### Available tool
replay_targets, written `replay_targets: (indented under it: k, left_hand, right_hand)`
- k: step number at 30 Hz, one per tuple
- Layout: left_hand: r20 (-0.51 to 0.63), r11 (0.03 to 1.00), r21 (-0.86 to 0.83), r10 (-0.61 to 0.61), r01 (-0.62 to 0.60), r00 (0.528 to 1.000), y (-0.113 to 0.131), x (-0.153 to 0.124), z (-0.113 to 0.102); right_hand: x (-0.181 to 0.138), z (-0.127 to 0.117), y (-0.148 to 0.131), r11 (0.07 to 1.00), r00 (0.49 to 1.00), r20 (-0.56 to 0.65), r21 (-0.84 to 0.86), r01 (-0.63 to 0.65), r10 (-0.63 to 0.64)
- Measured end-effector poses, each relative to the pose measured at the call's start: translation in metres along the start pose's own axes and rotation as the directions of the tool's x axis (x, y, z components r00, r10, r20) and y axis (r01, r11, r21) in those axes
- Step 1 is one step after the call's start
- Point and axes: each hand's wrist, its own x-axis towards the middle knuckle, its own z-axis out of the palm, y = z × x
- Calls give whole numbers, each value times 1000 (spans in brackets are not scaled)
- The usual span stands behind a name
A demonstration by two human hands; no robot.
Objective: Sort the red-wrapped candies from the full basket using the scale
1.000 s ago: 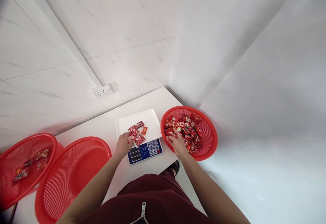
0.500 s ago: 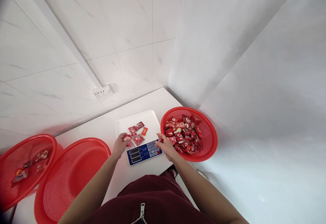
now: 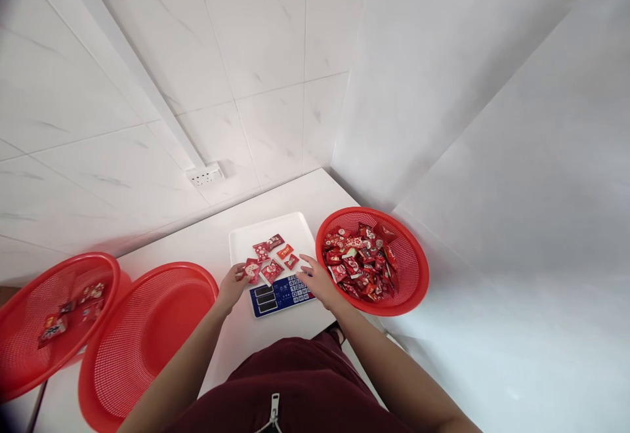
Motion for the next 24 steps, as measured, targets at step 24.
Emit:
replay_targets:
  k: [24]
  left_hand:
    - [231,683,614,322,-395,918,27,-25,14]
  right_hand:
    - [3,-61,68,678,965,-77,-725,118,-250]
